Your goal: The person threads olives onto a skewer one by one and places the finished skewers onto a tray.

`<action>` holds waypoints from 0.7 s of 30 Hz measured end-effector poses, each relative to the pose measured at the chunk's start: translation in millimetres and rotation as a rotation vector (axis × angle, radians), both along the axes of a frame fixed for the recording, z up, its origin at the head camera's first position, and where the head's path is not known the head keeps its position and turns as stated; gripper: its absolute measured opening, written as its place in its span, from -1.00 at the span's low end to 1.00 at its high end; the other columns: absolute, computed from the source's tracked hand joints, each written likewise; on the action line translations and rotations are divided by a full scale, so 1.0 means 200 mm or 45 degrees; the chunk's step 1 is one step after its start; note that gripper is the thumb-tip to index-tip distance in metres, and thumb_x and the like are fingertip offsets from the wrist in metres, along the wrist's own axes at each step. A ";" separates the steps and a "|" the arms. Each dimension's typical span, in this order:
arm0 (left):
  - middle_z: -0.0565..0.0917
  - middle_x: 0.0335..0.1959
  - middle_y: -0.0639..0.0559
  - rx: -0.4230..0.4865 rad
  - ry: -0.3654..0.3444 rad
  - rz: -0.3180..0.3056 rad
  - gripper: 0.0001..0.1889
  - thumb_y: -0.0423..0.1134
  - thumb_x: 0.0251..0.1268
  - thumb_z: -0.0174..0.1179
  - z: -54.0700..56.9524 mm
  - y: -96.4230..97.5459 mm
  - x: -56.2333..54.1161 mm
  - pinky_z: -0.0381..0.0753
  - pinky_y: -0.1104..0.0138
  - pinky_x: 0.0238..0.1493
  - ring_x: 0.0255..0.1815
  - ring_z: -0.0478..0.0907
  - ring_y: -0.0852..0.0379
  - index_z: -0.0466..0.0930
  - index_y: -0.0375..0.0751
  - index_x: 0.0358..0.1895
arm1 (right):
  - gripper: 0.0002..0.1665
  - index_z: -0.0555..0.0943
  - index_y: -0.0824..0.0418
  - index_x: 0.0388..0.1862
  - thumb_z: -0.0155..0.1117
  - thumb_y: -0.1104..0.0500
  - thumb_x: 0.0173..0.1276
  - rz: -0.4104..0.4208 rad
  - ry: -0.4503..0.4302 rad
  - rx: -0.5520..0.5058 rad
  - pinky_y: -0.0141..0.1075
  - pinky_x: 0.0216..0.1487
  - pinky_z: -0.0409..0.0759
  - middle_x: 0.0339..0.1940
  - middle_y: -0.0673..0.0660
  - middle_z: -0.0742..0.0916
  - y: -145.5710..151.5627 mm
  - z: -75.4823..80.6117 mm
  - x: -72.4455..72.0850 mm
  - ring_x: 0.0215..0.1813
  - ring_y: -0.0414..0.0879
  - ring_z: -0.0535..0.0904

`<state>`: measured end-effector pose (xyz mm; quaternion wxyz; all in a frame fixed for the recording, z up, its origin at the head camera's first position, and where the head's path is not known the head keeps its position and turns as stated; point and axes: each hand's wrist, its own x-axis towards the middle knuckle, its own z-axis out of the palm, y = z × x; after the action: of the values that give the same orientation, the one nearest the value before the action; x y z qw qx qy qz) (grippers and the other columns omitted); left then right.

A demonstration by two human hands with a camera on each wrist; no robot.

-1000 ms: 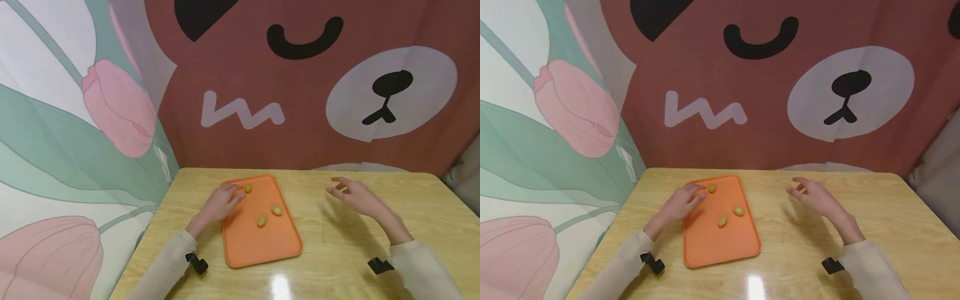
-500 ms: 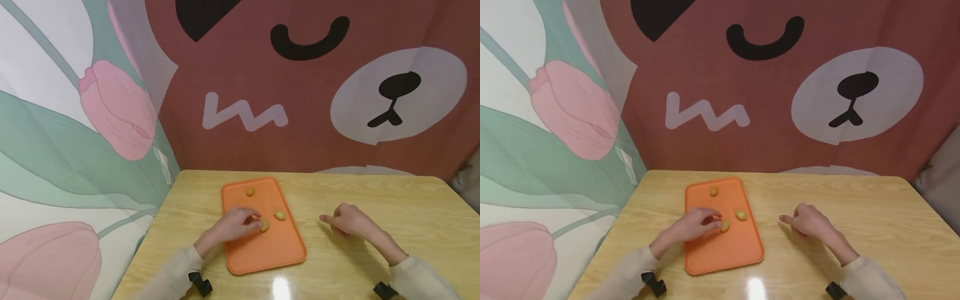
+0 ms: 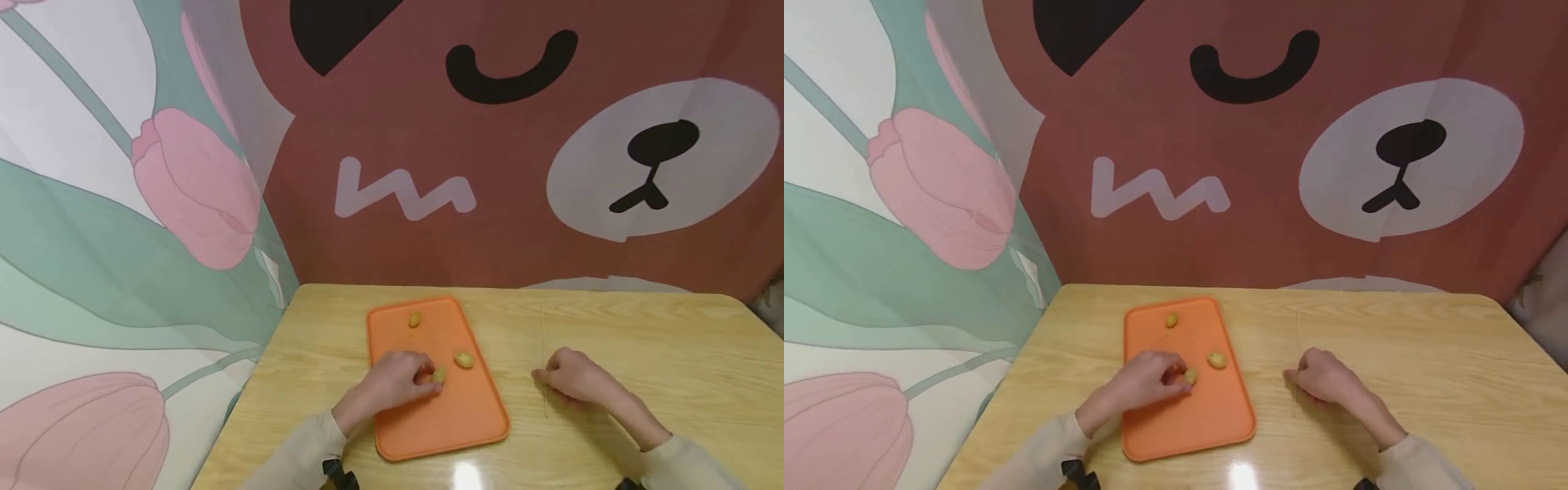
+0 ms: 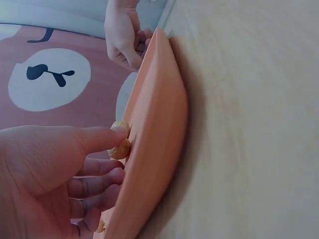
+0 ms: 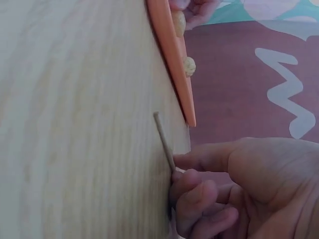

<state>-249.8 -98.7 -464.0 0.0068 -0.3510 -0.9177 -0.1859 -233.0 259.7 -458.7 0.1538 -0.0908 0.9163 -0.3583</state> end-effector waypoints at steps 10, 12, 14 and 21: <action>0.53 -0.52 0.36 0.179 -0.190 0.001 -0.70 -0.02 0.36 0.39 -0.01 -0.02 -0.01 0.51 0.49 -0.38 -0.50 0.46 0.42 0.71 -0.14 -0.04 | -0.54 0.56 0.24 -0.70 0.20 0.25 0.47 0.050 0.049 -0.014 -0.27 -0.67 0.50 -0.81 0.04 0.55 0.01 0.02 -0.02 -0.79 -0.13 0.46; 0.53 -0.52 0.35 0.183 -0.197 0.009 -0.71 -0.04 0.37 0.38 0.01 -0.02 -0.01 0.51 0.48 -0.38 -0.50 0.47 0.41 0.70 -0.15 -0.02 | -0.55 0.57 0.23 -0.72 0.20 0.26 0.45 0.035 0.069 0.005 -0.26 -0.66 0.51 -0.81 0.05 0.56 0.01 0.04 -0.02 -0.78 -0.11 0.49; 0.54 -0.51 0.34 0.185 -0.199 0.014 -0.72 -0.07 0.38 0.38 0.02 -0.02 -0.01 0.52 0.48 -0.37 -0.49 0.48 0.40 0.71 -0.16 0.00 | -0.55 0.57 0.24 -0.73 0.20 0.27 0.42 0.024 0.084 0.018 -0.25 -0.66 0.52 -0.81 0.06 0.57 0.01 0.05 -0.02 -0.78 -0.08 0.51; 0.56 -0.44 0.31 0.278 -0.179 0.024 -0.75 -0.16 0.35 0.37 0.02 -0.02 -0.01 0.53 0.47 -0.38 -0.45 0.49 0.37 0.71 -0.17 0.00 | -0.50 0.59 0.25 -0.73 0.31 0.16 0.47 -0.019 0.062 -0.006 -0.22 -0.65 0.57 -0.80 0.08 0.59 0.01 0.03 0.02 -0.77 -0.07 0.53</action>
<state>-252.1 -102.0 -459.8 -0.0177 -0.3257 -0.8935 -0.3087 -228.6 261.1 -453.3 0.1286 -0.0932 0.9196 -0.3594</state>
